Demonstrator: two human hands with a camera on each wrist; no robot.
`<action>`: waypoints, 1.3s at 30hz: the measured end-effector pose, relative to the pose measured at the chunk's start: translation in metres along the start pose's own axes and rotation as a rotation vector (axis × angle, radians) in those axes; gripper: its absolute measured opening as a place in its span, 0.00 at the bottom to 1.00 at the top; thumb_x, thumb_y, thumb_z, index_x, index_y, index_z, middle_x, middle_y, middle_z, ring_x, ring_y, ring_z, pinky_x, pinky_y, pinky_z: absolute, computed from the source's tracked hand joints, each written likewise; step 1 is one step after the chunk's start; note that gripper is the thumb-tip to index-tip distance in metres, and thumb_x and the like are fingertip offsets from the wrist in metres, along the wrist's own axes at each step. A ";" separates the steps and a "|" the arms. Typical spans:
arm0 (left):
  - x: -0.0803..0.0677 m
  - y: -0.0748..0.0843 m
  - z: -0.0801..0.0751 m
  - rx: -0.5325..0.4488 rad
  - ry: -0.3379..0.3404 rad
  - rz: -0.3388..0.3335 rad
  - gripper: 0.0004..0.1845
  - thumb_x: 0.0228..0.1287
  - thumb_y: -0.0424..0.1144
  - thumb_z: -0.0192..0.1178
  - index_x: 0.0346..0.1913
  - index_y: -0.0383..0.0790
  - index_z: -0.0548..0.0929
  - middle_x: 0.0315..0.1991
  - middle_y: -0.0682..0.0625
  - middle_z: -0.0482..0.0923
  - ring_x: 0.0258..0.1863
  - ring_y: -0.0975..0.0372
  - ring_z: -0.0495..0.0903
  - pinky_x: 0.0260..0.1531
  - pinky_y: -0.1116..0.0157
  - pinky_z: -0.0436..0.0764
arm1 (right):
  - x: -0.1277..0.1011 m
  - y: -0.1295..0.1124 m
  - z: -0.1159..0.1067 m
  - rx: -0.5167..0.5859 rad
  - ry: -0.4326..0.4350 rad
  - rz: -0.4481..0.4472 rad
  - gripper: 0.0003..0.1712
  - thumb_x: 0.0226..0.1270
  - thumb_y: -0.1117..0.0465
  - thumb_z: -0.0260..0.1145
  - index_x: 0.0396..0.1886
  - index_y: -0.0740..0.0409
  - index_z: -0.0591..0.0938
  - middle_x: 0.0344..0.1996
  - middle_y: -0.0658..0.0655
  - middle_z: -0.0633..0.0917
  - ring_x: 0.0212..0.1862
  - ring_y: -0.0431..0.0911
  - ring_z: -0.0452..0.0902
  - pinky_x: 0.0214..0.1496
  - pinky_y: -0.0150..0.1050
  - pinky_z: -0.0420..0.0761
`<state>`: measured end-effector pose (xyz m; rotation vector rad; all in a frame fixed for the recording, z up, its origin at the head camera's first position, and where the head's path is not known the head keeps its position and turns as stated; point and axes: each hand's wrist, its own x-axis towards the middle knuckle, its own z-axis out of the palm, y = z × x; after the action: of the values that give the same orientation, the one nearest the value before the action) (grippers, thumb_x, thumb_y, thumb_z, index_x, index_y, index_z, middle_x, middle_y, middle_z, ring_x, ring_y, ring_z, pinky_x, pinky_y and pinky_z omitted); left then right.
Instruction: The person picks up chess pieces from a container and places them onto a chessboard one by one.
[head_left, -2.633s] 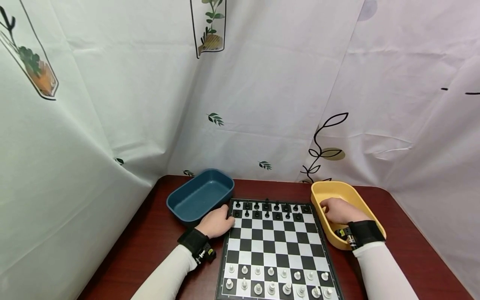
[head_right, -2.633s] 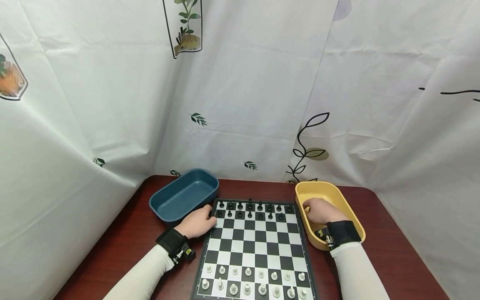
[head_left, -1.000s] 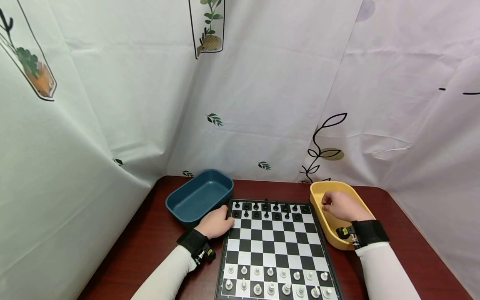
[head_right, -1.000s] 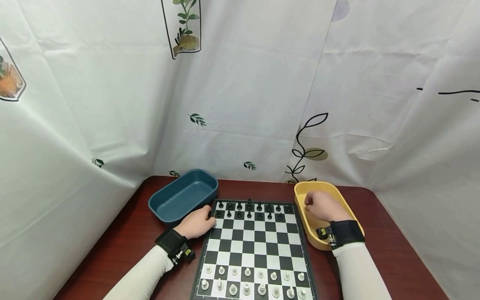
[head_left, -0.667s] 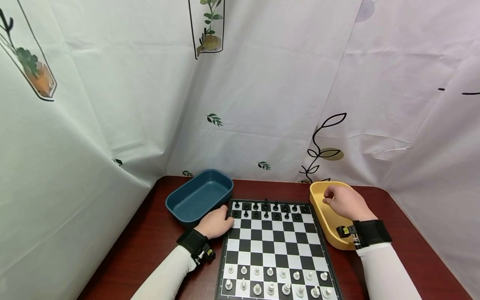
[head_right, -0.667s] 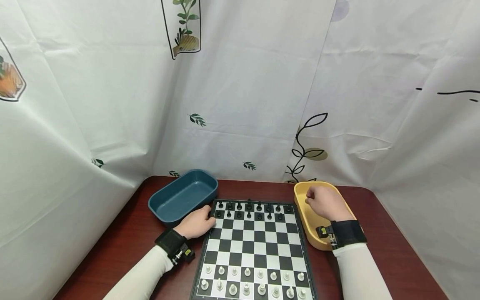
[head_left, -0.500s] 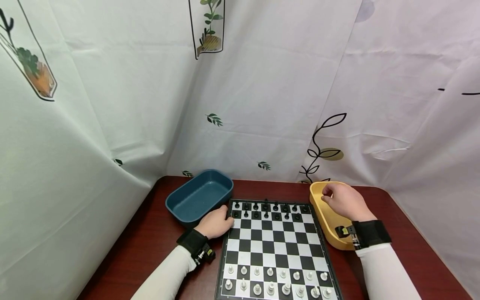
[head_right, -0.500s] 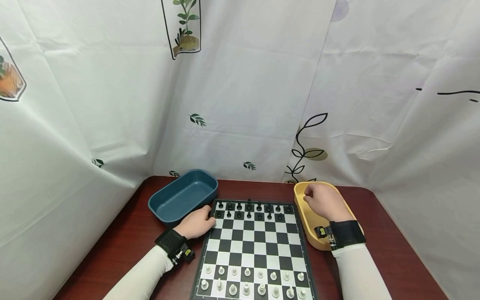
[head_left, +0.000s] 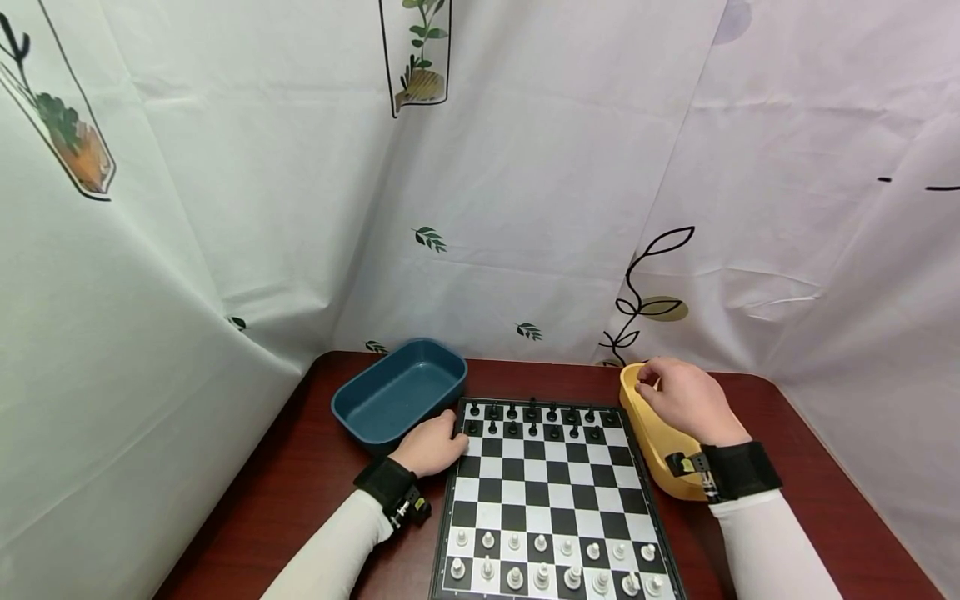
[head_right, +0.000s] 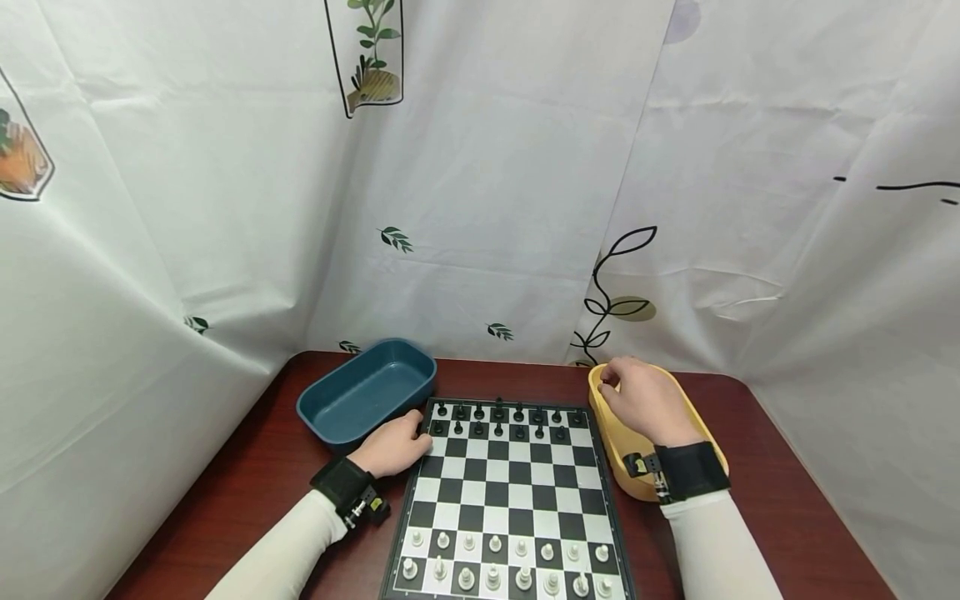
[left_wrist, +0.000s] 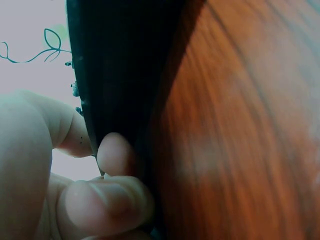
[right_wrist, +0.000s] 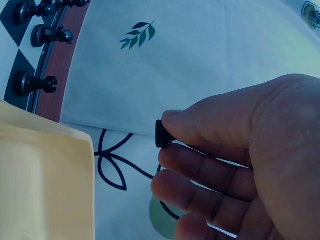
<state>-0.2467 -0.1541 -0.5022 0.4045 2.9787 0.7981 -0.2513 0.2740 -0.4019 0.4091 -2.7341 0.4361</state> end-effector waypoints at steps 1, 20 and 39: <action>0.000 0.000 0.000 0.001 -0.001 0.000 0.16 0.74 0.45 0.59 0.54 0.35 0.81 0.37 0.47 0.81 0.34 0.57 0.79 0.41 0.53 0.81 | 0.000 -0.001 -0.001 -0.002 0.006 -0.002 0.04 0.71 0.61 0.76 0.42 0.56 0.90 0.34 0.53 0.88 0.33 0.48 0.82 0.35 0.51 0.80; -0.001 0.002 -0.003 -0.001 -0.007 -0.001 0.19 0.74 0.46 0.59 0.56 0.34 0.81 0.37 0.47 0.81 0.34 0.57 0.80 0.41 0.53 0.81 | -0.001 -0.023 0.000 -0.038 0.063 -0.131 0.03 0.70 0.62 0.76 0.41 0.52 0.90 0.30 0.47 0.86 0.31 0.44 0.79 0.36 0.47 0.78; 0.001 -0.003 0.002 -0.038 0.000 0.010 0.21 0.75 0.47 0.57 0.58 0.32 0.81 0.38 0.46 0.81 0.34 0.57 0.79 0.41 0.52 0.80 | -0.001 -0.032 0.020 -0.029 -0.166 -0.129 0.03 0.68 0.65 0.76 0.39 0.54 0.91 0.33 0.49 0.87 0.32 0.43 0.77 0.38 0.48 0.81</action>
<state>-0.2482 -0.1558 -0.5056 0.4186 2.9590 0.8540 -0.2457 0.2380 -0.4127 0.6358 -2.8474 0.3416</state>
